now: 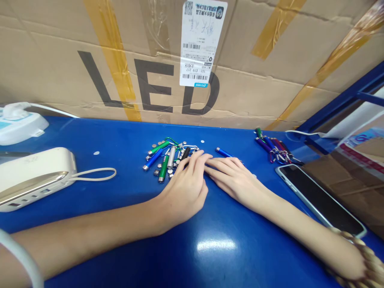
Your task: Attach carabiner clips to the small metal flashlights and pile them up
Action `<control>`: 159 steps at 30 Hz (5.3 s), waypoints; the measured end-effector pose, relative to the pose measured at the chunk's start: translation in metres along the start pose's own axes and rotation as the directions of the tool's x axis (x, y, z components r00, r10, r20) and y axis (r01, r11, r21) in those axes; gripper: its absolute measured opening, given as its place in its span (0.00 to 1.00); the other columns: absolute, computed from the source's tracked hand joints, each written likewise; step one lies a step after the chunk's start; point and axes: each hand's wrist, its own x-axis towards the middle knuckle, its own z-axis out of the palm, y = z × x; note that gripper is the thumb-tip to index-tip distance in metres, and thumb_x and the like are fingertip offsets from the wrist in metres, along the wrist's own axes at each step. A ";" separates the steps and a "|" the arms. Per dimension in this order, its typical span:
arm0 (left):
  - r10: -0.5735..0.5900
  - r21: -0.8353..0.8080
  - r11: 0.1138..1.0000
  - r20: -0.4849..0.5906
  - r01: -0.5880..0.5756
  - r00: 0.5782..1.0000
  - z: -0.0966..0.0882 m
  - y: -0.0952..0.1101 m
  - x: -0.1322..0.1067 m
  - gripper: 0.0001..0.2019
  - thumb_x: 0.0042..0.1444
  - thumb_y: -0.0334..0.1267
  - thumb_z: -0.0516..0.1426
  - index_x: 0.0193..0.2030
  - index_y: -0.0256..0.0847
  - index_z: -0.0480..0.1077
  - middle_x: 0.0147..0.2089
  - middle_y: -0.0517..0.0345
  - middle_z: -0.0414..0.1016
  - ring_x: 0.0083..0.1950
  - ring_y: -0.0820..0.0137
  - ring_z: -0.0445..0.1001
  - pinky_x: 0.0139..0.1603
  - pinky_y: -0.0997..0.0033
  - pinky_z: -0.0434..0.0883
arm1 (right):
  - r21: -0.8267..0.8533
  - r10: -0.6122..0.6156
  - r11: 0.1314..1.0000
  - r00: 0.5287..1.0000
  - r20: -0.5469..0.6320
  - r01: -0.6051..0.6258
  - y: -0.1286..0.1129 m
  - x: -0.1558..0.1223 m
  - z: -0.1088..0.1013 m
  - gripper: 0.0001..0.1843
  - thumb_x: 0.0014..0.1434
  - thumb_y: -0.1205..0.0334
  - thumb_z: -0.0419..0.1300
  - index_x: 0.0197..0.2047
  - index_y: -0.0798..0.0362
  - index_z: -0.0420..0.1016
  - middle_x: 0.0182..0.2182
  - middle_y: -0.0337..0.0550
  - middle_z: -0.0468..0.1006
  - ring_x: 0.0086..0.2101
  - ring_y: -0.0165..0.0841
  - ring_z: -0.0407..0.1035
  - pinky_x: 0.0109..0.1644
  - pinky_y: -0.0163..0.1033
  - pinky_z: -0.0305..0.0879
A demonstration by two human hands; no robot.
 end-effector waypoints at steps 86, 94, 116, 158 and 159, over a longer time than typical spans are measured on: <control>-0.141 0.054 0.989 0.131 0.135 0.981 -0.009 0.001 0.005 0.11 0.61 0.34 0.48 0.49 0.41 0.64 0.52 0.57 0.65 0.54 0.63 0.60 0.58 0.57 0.55 | 0.560 0.448 0.783 0.869 -0.208 -0.270 -0.002 -0.006 -0.002 0.07 0.53 0.65 0.61 0.37 0.55 0.76 0.32 0.40 0.75 0.33 0.29 0.69 0.39 0.36 0.66; -0.142 0.097 0.987 0.116 0.131 0.983 -0.007 0.001 0.005 0.13 0.59 0.34 0.48 0.50 0.41 0.65 0.54 0.56 0.64 0.56 0.60 0.59 0.57 0.54 0.57 | 0.545 0.444 0.789 0.877 -0.185 -0.284 -0.001 -0.007 0.000 0.07 0.54 0.65 0.60 0.37 0.54 0.76 0.32 0.39 0.76 0.33 0.30 0.69 0.42 0.37 0.66; 0.041 0.068 0.997 0.058 -0.045 0.997 -0.005 0.001 0.001 0.17 0.59 0.31 0.46 0.51 0.34 0.68 0.55 0.46 0.64 0.56 0.57 0.59 0.56 0.51 0.61 | 0.454 0.437 0.819 0.894 -0.101 -0.350 0.000 -0.007 0.001 0.07 0.55 0.63 0.59 0.37 0.50 0.78 0.36 0.41 0.73 0.40 0.34 0.67 0.48 0.44 0.62; 0.016 -0.067 0.998 0.055 -0.012 0.998 -0.008 0.008 -0.002 0.16 0.54 0.28 0.48 0.49 0.37 0.66 0.46 0.55 0.69 0.54 0.69 0.63 0.63 0.64 0.49 | 0.590 0.444 0.742 0.893 -0.079 -0.317 0.001 -0.005 0.004 0.10 0.57 0.57 0.56 0.35 0.50 0.77 0.32 0.41 0.75 0.31 0.31 0.69 0.32 0.35 0.67; 0.014 -0.068 0.998 0.063 -0.010 0.998 -0.008 0.007 -0.002 0.16 0.54 0.28 0.48 0.49 0.37 0.66 0.45 0.55 0.69 0.53 0.69 0.63 0.63 0.64 0.49 | 0.595 0.450 0.736 0.890 -0.076 -0.322 0.001 -0.005 0.004 0.10 0.58 0.57 0.56 0.35 0.50 0.78 0.32 0.41 0.75 0.30 0.30 0.69 0.31 0.34 0.67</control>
